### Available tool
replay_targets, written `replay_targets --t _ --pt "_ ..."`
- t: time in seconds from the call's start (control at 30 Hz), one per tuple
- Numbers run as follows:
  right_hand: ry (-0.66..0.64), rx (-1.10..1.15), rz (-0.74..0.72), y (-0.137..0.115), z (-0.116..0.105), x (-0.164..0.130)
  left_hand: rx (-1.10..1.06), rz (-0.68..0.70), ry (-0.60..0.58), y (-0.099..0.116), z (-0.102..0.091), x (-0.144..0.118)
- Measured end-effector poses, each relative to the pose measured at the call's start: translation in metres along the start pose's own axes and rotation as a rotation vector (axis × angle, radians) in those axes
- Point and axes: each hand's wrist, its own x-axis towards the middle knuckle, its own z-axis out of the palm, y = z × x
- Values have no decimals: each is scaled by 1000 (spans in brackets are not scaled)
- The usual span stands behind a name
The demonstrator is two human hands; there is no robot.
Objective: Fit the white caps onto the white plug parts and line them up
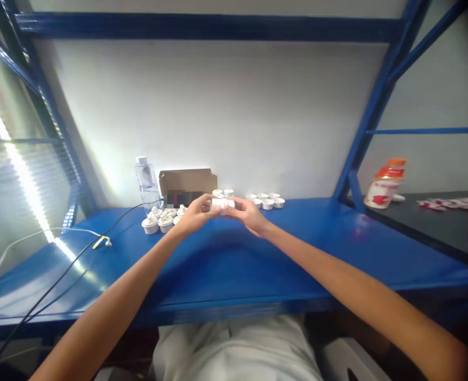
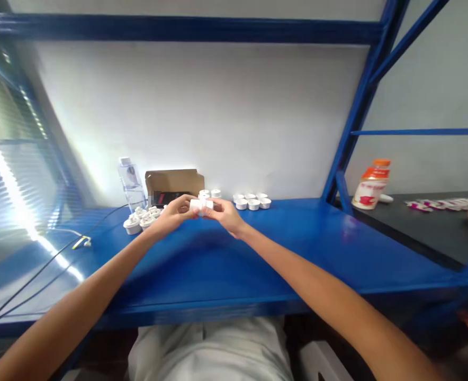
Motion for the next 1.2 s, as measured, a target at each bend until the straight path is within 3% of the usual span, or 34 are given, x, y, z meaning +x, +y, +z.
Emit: replay_targets --t 0.17,0.33,0.53,0.6,0.77,1.0,1.07,1.13,1.2 --pt "25 -454 -379 -2 -5 -3 11 -151 5 2 -1 1" --pt "85 -500 -405 2 -3 -5 -110 -94 -23 7 -1 -1" --pt "83 -560 -503 -3 -1 -6 -289 -231 -33 5 -2 0" --pt "94 -509 -454 -4 0 -7 -311 -203 -58 5 -3 -1" --pt "127 -226 -119 -1 4 -8 -304 -61 -99 3 -4 -3" --pt "99 34 137 -2 7 -3 -246 -8 -90 5 -2 -3" --pt "124 74 139 -1 8 -2 -265 -27 -33 6 0 -2" --pt "151 62 102 0 9 -2 -248 -132 26 6 -1 -2" --pt "156 40 88 3 9 -2 -203 -229 2 6 -4 -3"
